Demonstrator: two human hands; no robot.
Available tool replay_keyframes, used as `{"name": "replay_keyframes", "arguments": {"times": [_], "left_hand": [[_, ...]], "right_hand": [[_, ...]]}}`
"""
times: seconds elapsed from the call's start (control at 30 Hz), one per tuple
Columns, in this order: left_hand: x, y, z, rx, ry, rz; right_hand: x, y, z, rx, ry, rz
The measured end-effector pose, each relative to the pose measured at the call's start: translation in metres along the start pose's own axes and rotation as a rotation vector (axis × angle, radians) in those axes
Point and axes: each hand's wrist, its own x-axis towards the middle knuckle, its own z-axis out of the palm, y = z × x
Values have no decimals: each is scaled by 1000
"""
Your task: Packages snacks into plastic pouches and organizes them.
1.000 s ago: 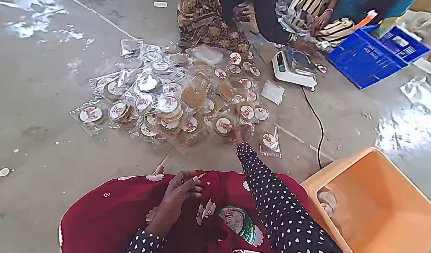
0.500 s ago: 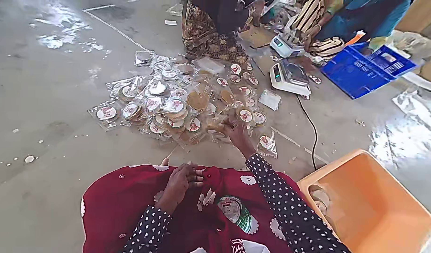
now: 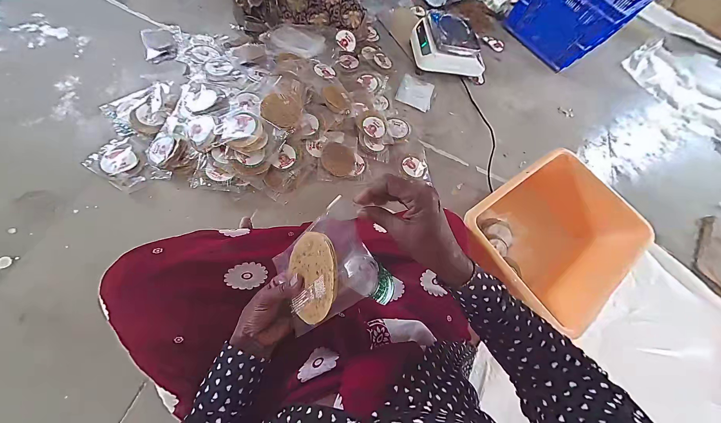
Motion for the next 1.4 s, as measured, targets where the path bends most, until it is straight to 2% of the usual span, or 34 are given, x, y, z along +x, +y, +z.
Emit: {"name": "replay_keyframes", "arguments": {"times": [0.1, 0.17, 0.33, 0.4, 0.7, 0.87, 1.13, 1.3, 1.4], "left_hand": [[-9, 0, 0, 98, 291, 123], [-13, 7, 3, 229, 435, 182], [-17, 23, 9, 298, 471, 276], [-18, 26, 11, 295, 482, 292], [-19, 23, 11, 301, 535, 266], [-11, 16, 17, 280, 526, 217], [-11, 6, 20, 256, 518, 149], [-11, 1, 19, 277, 458, 126], [-11, -1, 14, 276, 416, 127]], "right_hand": [[-38, 30, 6, -115, -106, 284], [-59, 49, 20, -146, -226, 360], [-76, 68, 55, -419, -360, 286], [-75, 66, 55, -425, -394, 357], [-101, 62, 10, 85, -57, 665], [-108, 58, -1, 204, 68, 759], [-95, 43, -14, 152, 293, 656], [-79, 31, 1, 235, 237, 547], [-72, 24, 11, 320, 196, 565]]}}
